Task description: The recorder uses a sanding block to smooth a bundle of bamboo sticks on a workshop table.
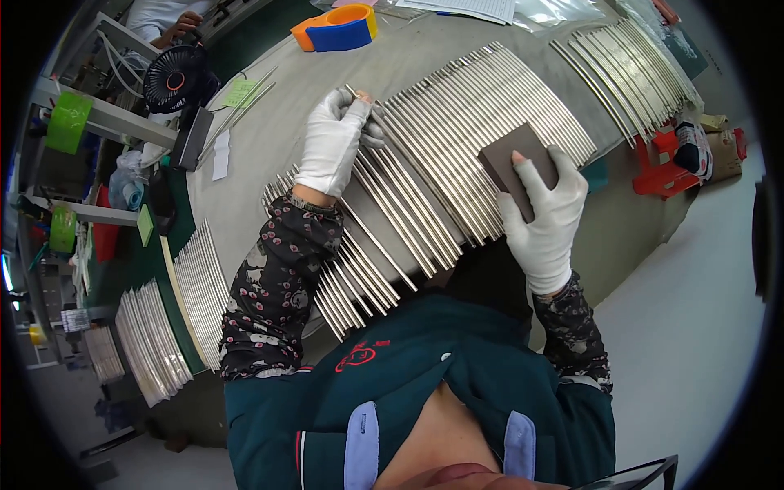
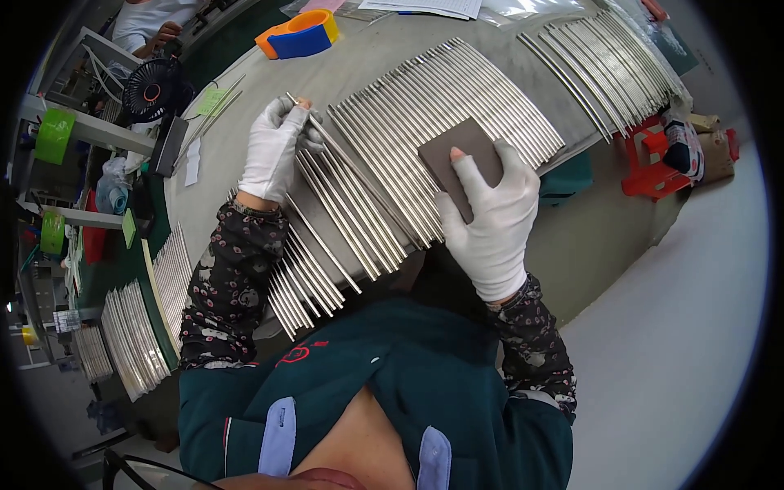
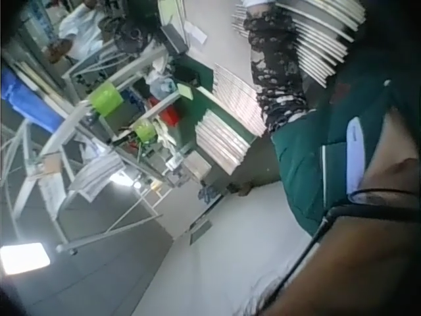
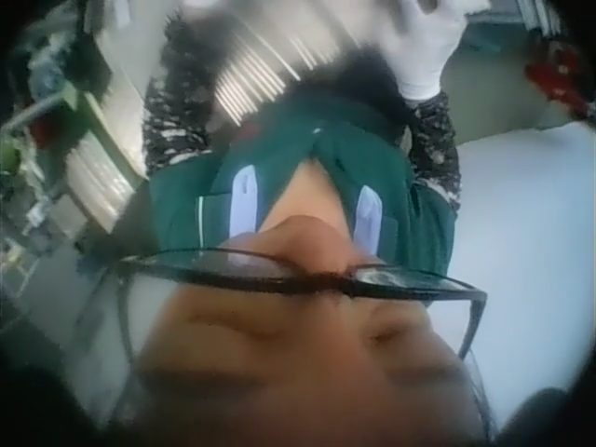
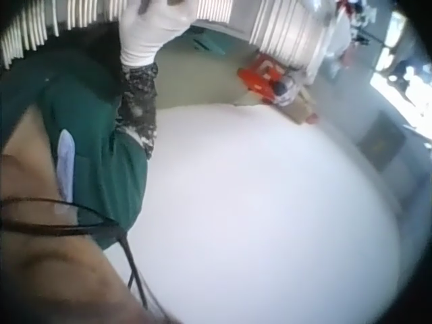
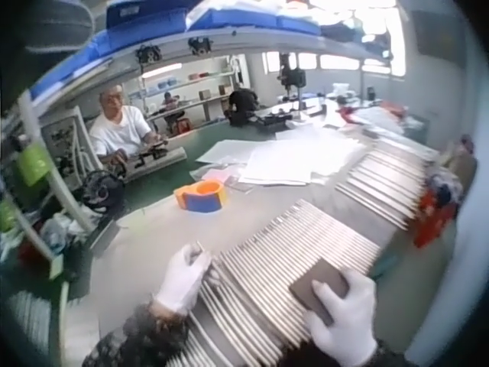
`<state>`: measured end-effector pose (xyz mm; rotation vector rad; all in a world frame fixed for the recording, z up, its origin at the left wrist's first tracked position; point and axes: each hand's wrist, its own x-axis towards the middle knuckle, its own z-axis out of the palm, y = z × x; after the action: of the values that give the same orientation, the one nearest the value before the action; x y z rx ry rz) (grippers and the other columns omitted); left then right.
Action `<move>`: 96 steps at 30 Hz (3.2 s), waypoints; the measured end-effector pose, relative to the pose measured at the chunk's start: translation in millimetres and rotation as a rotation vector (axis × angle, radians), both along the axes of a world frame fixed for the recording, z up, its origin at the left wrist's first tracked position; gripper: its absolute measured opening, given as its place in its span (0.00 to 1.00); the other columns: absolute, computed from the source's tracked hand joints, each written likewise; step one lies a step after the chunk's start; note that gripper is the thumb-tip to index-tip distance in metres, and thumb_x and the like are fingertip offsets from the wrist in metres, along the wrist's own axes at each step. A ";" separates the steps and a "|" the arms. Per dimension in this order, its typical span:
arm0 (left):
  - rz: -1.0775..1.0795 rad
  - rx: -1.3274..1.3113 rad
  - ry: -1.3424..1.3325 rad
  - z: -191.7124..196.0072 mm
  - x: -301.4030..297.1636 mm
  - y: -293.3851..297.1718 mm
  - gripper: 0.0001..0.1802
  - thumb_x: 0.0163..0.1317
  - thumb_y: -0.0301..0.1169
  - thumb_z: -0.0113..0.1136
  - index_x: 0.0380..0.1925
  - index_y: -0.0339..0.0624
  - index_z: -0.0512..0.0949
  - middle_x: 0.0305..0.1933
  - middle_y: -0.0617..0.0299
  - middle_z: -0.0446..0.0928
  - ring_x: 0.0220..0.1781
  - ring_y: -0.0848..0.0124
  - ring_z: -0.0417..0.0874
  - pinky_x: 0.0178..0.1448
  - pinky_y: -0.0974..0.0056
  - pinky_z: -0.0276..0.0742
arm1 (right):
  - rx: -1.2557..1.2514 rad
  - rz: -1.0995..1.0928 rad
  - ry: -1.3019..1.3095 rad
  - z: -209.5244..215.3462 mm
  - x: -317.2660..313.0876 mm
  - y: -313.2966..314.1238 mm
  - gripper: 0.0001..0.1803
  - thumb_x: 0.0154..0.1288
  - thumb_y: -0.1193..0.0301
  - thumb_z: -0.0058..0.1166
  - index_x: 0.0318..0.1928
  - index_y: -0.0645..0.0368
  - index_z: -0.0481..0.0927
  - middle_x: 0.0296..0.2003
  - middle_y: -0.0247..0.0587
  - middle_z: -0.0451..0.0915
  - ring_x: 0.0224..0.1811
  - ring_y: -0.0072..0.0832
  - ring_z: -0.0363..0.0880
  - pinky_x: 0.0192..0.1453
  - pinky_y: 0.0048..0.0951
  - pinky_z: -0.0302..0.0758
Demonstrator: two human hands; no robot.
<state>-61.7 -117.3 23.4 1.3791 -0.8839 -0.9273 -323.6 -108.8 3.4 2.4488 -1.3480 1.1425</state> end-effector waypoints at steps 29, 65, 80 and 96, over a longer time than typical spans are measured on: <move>-0.064 -0.028 0.076 -7.8 6.4 3.3 0.12 0.70 0.30 0.49 0.49 0.34 0.70 0.35 0.58 0.77 0.28 0.77 0.78 0.33 0.72 0.77 | 0.161 0.335 0.073 11.3 42.6 23.7 0.27 0.46 0.65 0.65 0.51 0.45 0.77 0.54 0.52 0.65 0.50 0.46 0.66 0.52 0.42 0.68; -0.704 -0.194 -1.589 -34.8 7.1 8.0 0.36 0.66 0.59 0.38 0.67 0.50 0.60 0.73 0.49 0.52 0.74 0.46 0.51 0.74 0.41 0.44 | 0.189 0.106 0.052 1.2 -29.7 41.6 0.32 0.41 0.69 0.67 0.53 0.50 0.77 0.59 0.57 0.64 0.53 0.48 0.65 0.57 0.43 0.65; -0.647 -0.222 -1.554 -28.7 4.4 23.0 0.35 0.61 0.58 0.48 0.64 0.52 0.66 0.71 0.50 0.58 0.73 0.51 0.56 0.73 0.39 0.45 | 0.202 0.109 0.241 0.7 10.1 25.0 0.31 0.45 0.64 0.67 0.54 0.45 0.76 0.56 0.54 0.64 0.51 0.48 0.66 0.52 0.43 0.67; -0.644 -0.181 -1.554 -29.3 4.1 24.9 0.37 0.60 0.58 0.50 0.65 0.52 0.64 0.71 0.50 0.57 0.73 0.51 0.55 0.73 0.40 0.46 | 0.359 0.171 0.285 30.2 -35.2 38.5 0.31 0.40 0.71 0.67 0.51 0.49 0.78 0.55 0.53 0.66 0.53 0.49 0.66 0.54 0.43 0.68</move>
<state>-57.6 -92.3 -5.9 1.5434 -2.5892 0.0175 -358.8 -70.4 33.7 2.8871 -1.3739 0.5793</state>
